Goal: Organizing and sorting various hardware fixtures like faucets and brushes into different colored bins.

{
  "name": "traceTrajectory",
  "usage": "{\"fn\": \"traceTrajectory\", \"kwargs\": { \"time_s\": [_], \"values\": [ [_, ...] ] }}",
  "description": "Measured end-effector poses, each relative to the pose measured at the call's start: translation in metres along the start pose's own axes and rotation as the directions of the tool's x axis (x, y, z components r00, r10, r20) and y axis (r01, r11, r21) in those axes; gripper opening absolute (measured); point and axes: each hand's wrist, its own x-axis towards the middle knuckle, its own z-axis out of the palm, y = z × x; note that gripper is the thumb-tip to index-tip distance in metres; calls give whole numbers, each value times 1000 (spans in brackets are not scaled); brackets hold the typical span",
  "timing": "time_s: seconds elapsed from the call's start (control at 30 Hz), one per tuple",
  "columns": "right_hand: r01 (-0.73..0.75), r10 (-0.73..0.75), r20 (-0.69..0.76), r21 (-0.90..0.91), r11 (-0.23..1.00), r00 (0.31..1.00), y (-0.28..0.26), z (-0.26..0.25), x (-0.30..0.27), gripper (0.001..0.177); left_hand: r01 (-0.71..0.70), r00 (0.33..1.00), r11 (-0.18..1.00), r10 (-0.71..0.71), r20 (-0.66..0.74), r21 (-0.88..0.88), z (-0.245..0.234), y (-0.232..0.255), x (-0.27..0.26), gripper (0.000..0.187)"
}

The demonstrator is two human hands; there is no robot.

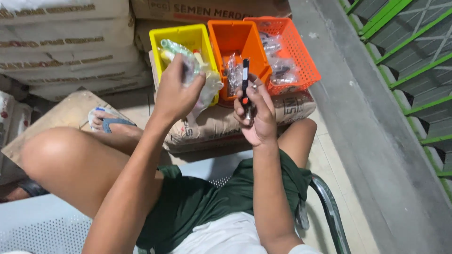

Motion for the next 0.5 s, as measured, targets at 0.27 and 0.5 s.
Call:
{"fn": "traceTrajectory", "kwargs": {
  "time_s": [0.27,0.5],
  "values": [
    [237,-257,2,-398,886,966,-4,12,-9,58,-184,948,980,155,278,79,19,10,-7,31],
    [174,-97,182,-475,862,978,1,0,-6,56,-273,897,961,235,374,50,26,2,-10,40]
  ]
}}
